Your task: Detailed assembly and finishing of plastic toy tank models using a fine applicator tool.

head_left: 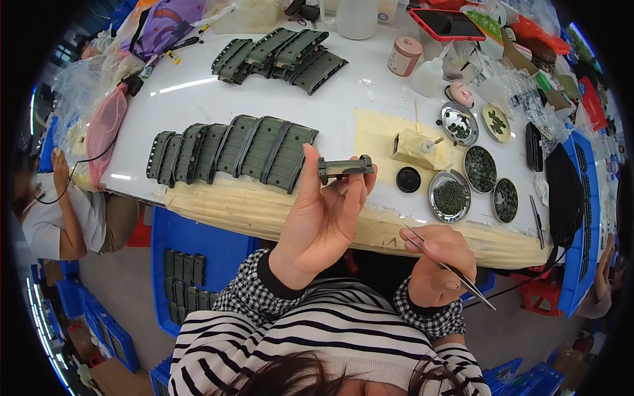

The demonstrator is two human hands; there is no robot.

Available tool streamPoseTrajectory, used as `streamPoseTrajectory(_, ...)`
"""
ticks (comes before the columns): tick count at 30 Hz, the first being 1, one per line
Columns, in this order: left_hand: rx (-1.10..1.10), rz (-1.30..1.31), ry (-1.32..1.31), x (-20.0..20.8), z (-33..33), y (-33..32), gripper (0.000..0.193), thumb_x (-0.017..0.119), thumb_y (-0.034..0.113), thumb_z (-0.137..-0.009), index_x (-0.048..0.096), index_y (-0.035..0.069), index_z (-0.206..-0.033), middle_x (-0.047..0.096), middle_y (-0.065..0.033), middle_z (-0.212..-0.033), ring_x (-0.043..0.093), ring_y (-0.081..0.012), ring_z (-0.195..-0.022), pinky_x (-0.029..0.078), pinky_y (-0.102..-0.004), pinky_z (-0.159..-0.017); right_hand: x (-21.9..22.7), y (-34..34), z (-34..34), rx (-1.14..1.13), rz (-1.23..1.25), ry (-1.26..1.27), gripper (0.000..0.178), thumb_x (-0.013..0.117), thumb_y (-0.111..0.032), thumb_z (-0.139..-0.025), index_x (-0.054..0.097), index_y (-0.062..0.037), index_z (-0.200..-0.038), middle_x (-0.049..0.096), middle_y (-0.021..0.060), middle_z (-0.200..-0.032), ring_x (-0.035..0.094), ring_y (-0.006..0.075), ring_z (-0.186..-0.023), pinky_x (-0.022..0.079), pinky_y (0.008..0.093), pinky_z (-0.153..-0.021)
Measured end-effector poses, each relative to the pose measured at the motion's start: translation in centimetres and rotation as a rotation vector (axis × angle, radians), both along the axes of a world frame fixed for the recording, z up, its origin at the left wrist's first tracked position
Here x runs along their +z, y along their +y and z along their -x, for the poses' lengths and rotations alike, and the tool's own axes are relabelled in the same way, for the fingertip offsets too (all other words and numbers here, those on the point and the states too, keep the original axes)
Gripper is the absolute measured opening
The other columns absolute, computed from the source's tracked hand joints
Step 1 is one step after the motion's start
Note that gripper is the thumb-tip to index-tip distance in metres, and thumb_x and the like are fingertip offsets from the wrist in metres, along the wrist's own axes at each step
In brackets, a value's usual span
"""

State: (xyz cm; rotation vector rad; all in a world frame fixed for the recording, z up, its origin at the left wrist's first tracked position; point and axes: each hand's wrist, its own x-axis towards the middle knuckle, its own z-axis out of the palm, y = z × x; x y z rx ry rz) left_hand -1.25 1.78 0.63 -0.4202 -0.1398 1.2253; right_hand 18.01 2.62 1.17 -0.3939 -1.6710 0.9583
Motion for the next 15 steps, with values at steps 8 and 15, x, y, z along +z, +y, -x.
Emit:
streamPoseTrajectory(8, 0.007, -0.004, 0.062, 0.0, 0.0, 0.0, 0.06, 0.06, 0.046, -0.089, 0.047, -0.005, -0.117, 0.05, -0.0156, -0.116, 0.063, -0.0189, -0.1, 0.057, -0.0282, -0.088, -0.2, 0.2, 0.0, -0.013, -0.033, -0.033, 0.038, 0.051, -0.035, -0.098, 0.059, -0.0006, -0.111, 0.068, 0.019, -0.102, 0.067, 0.0292, -0.09, 0.053, 0.0351, -0.078)
streamPoseTrajectory(15, 0.13, -0.076, 0.754, 0.6, -0.1, -1.3, 0.042, 0.049, 0.023, -0.099, 0.035, 0.012, -0.138, 0.047, -0.0271, -0.132, 0.051, -0.0302, -0.122, 0.047, -0.0411, -0.1, 0.6, 4.1, -4.0, -0.435, 0.124, -0.197, 0.028, 0.051, -0.019, -0.098, 0.063, 0.005, -0.107, 0.066, 0.0153, -0.098, 0.064, 0.0215, -0.092, 0.05, 0.0312, -0.084)
